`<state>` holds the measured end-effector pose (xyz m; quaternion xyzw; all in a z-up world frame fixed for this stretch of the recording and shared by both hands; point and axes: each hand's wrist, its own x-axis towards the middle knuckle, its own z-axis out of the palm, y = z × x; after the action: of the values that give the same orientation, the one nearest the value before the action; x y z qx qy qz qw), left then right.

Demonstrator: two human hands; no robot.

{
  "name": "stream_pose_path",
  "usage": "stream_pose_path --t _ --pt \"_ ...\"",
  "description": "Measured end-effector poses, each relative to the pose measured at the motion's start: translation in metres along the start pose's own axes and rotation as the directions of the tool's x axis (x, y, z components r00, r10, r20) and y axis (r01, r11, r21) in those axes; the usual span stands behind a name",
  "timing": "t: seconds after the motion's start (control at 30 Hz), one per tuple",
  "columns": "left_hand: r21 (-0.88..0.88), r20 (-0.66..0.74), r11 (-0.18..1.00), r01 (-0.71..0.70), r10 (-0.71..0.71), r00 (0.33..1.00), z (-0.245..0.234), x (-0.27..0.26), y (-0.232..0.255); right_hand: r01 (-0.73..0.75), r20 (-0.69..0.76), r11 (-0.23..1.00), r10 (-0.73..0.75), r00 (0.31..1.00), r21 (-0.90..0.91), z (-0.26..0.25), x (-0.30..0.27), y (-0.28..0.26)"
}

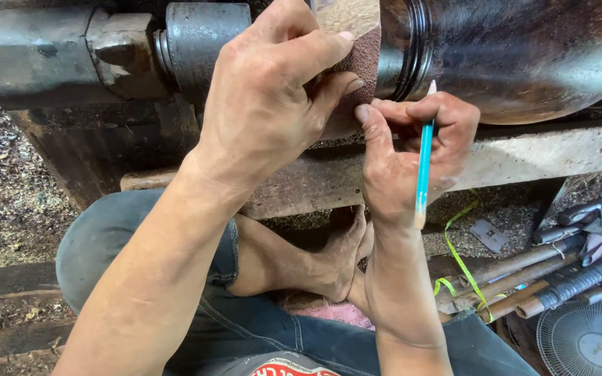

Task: Sanding and measuring a turned wooden piece on a lathe.

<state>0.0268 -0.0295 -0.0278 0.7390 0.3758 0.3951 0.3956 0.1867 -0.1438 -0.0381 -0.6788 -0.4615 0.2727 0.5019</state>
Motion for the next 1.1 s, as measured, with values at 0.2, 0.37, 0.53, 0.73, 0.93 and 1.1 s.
stream_pose_path --t 0.2,0.37,0.53,0.73,0.93,1.1 --pt "0.029 -0.017 0.999 -0.028 0.028 0.999 0.002 -0.002 -0.001 -0.025 -0.038 0.999 0.027 0.999 0.042 0.004 -0.003 0.001" --pt "0.000 -0.013 1.000 -0.017 0.017 1.000 0.002 0.001 0.001 0.009 -0.032 1.000 -0.008 0.999 0.012 0.003 -0.004 0.005" --pt "-0.014 0.008 1.000 0.021 -0.021 1.000 0.003 -0.003 0.000 0.027 -0.082 1.000 -0.027 0.996 0.004 0.009 -0.009 0.015" --pt "-0.023 -0.025 0.950 0.310 -0.311 0.950 0.002 0.007 0.016 0.074 -0.079 0.991 -0.065 0.995 0.115 0.016 -0.004 0.017" --pt "-0.170 0.038 0.788 0.592 -0.595 0.803 0.009 0.009 -0.001 0.091 -0.037 0.992 -0.088 0.995 0.089 0.015 -0.008 0.026" --pt "-0.231 0.112 0.684 0.692 -0.688 0.718 0.010 0.015 -0.009 0.081 -0.061 0.992 -0.076 0.995 0.092 0.016 -0.008 0.022"
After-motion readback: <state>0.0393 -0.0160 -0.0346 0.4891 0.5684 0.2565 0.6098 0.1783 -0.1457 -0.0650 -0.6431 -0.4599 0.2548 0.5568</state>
